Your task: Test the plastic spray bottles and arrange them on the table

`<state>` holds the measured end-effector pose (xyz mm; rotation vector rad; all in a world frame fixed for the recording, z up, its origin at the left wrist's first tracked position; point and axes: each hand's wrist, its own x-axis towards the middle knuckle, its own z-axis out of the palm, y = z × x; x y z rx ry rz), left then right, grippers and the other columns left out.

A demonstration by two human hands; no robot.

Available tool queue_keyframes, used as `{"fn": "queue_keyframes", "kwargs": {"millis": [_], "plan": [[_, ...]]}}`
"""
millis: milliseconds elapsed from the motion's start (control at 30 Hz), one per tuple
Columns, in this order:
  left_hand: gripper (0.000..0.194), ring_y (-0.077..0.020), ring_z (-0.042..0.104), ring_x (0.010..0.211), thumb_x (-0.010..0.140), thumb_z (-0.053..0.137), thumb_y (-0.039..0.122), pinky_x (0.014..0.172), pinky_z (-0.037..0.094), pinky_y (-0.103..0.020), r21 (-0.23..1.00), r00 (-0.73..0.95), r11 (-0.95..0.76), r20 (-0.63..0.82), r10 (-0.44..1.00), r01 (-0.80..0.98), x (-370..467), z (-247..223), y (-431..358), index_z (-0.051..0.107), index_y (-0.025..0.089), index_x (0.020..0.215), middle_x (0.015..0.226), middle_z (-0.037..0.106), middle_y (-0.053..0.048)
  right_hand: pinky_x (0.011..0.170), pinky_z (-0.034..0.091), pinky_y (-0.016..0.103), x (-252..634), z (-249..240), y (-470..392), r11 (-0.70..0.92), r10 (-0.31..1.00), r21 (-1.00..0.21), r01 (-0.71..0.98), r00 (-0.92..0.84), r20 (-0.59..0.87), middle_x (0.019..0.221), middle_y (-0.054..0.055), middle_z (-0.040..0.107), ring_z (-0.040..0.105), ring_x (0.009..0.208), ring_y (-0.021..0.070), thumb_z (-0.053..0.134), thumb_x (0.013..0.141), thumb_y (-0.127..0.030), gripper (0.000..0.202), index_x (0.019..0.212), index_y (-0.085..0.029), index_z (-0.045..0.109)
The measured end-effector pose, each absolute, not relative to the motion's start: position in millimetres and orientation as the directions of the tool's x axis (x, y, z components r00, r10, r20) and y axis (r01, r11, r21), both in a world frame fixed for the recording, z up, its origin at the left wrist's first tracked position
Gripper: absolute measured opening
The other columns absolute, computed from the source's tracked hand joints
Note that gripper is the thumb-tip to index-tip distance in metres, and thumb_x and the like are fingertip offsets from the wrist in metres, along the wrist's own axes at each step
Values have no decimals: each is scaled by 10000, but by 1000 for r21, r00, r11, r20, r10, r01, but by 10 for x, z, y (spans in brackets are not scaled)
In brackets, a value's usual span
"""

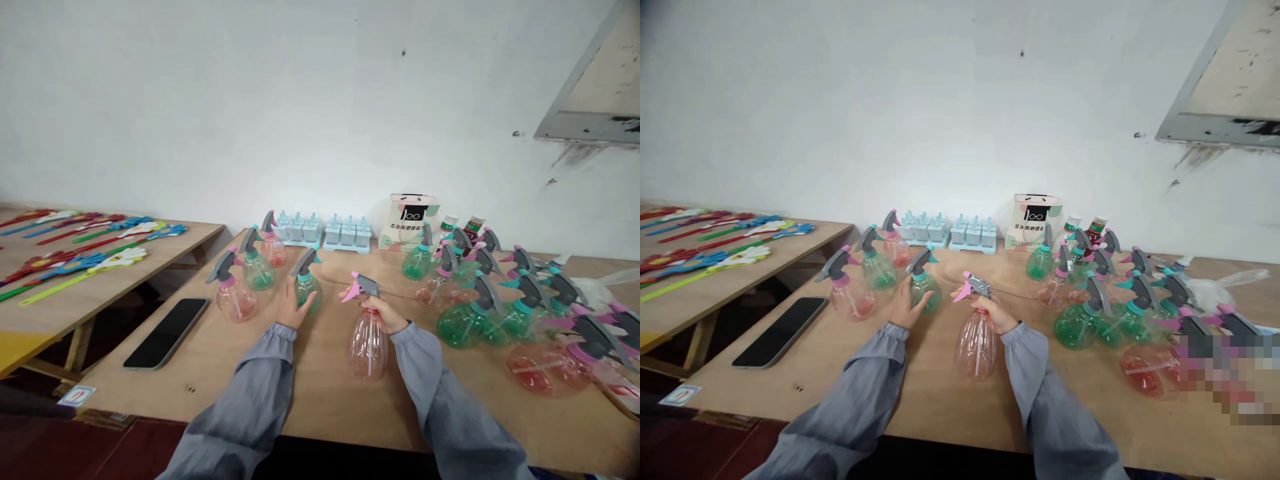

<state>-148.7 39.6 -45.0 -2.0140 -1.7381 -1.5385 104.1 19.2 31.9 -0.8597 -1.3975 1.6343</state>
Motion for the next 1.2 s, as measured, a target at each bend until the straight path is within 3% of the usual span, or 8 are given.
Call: {"fn": "queue_keyframes", "kwargs": {"millis": [200, 500, 700, 967, 1067, 1200], "plan": [[678, -319, 515, 1274, 855, 570, 520, 1064, 421, -504, 515, -160, -362, 717, 678, 777, -1463, -447, 383, 365, 155, 1388, 1313, 546, -192, 570, 414, 247, 1015, 277, 215, -74, 942, -984, -164, -337, -15, 846, 49, 719, 582, 707, 163, 583, 577, -335, 288, 783, -189, 722], [686, -327, 490, 1300, 857, 545, 555, 1079, 404, -504, 514, -146, -365, 710, 689, 777, -1474, -438, 385, 364, 155, 1384, 1332, 533, -190, 579, 407, 240, 1012, 291, 192, -47, 894, -983, -175, -446, 36, 896, 57, 736, 618, 796, 188, 619, 615, -316, 273, 835, -193, 721], [679, -330, 521, 1265, 855, 540, 569, 1062, 419, -512, 526, -169, -352, 707, 686, 774, -1449, -451, 384, 382, 147, 1363, 1293, 553, -199, 533, 371, 257, 994, 266, 218, -2, 937, -980, -199, -342, 68, 847, 49, 710, 537, 624, 144, 571, 588, -335, 321, 845, -185, 694], [673, -324, 514, 1271, 860, 548, 549, 1070, 410, -516, 523, -156, -372, 714, 683, 767, -1457, -458, 391, 375, 142, 1368, 1303, 545, -197, 542, 393, 251, 1012, 300, 176, -27, 918, -982, -189, -393, 51, 792, 21, 692, 484, 576, 122, 638, 610, -361, 317, 891, -222, 687], [681, -327, 517, 1267, 857, 560, 539, 1064, 416, -515, 522, -152, -382, 718, 679, 763, -1455, -463, 395, 369, 145, 1379, 1311, 543, -201, 556, 394, 255, 1022, 285, 184, 52, 927, -975, -215, -352, 127, 740, 15, 673, 496, 601, 135, 638, 617, -350, 281, 862, -219, 685], [682, -334, 517, 1267, 854, 569, 532, 1050, 428, -518, 515, -150, -378, 720, 677, 769, -1460, -470, 405, 373, 146, 1381, 1309, 546, -204, 612, 426, 283, 1104, 288, 57, 299, 932, -941, -160, -163, 324, 631, -4, 601, 493, 599, 140, 633, 633, -382, 177, 698, -217, 638]]}}
